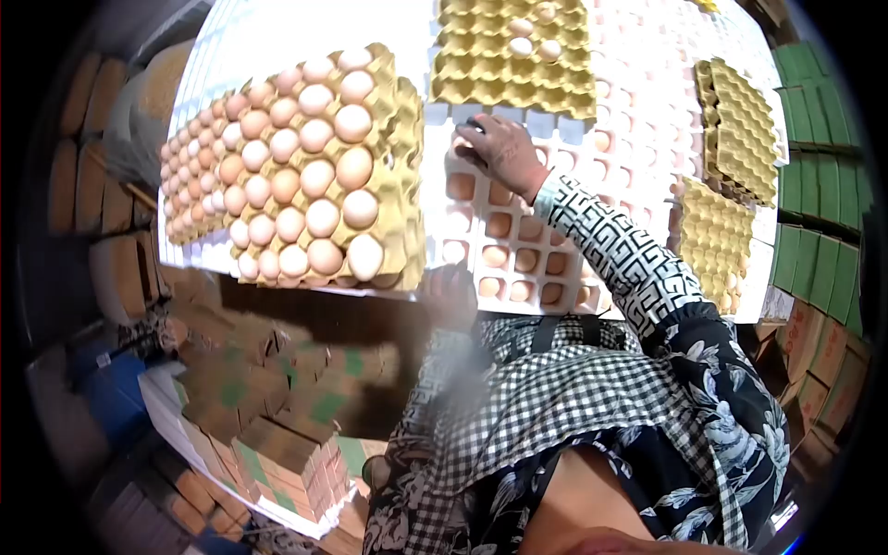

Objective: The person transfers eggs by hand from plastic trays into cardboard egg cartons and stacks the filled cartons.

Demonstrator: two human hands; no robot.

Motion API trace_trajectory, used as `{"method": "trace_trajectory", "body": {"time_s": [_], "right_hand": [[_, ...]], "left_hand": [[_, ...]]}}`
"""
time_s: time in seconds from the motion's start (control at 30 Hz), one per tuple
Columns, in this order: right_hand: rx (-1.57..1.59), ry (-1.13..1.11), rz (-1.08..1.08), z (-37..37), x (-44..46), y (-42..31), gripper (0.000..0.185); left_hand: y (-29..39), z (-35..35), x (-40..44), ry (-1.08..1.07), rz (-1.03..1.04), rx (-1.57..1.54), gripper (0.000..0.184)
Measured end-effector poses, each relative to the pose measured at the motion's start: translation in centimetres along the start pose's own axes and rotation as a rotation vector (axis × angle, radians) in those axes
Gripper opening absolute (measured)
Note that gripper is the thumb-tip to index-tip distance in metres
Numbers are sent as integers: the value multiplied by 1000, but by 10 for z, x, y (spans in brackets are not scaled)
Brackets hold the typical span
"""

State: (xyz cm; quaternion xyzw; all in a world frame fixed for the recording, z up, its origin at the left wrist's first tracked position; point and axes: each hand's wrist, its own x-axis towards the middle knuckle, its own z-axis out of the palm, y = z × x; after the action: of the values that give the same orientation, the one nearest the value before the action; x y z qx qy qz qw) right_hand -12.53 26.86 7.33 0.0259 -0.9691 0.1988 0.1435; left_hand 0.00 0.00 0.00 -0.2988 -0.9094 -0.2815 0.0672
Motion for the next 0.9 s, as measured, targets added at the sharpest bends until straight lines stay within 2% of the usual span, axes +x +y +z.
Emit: {"method": "trace_trajectory", "body": {"time_s": [0.07,0.1,0.17,0.23,0.27,0.3,0.37,0.4,0.5,0.53,0.63,0.7,0.77,0.8,0.83,0.9], "right_hand": [[-70,84,-143,11,5,6,24],[-149,157,-263,-11,6,32,25],[-223,18,-316,-1,-3,51,28],[-24,42,-159,6,-25,56,30],[60,94,-91,-14,-34,40,31],[116,131,-75,-19,-42,40,29],[28,158,18,-35,-62,47,25],[50,153,95,-39,-73,58,22],[-195,244,-65,-46,-85,98,28],[-265,93,-130,-49,-88,110,40],[-223,169,-95,-75,-113,90,40],[-186,243,49,-101,-134,74,44],[-82,332,267,-122,-173,52,41],[14,346,324,-105,-198,38,35],[58,366,385,-96,-229,37,30],[-6,243,455,-116,-287,47,19]], "left_hand": [[-26,10,-31,56,-30,7,40],[6,9,-10,79,-2,-29,40],[37,-14,7,50,-48,-56,40],[59,-29,24,-112,-126,-199,36],[60,-21,29,0,-37,-291,32],[65,-19,38,-33,-70,-325,31],[79,-16,56,-90,-143,-386,30],[80,-9,63,-99,-155,-518,30],[115,-4,111,-196,-15,-577,29],[122,4,118,-224,-42,-630,30],[149,11,138,-336,13,-552,33],[182,-12,165,-450,58,-269,49],[147,55,184,-268,333,-262,53],[146,55,198,-339,316,-16,55],[129,84,207,-395,289,8,54],[136,117,228,-436,355,-13,56]]}}
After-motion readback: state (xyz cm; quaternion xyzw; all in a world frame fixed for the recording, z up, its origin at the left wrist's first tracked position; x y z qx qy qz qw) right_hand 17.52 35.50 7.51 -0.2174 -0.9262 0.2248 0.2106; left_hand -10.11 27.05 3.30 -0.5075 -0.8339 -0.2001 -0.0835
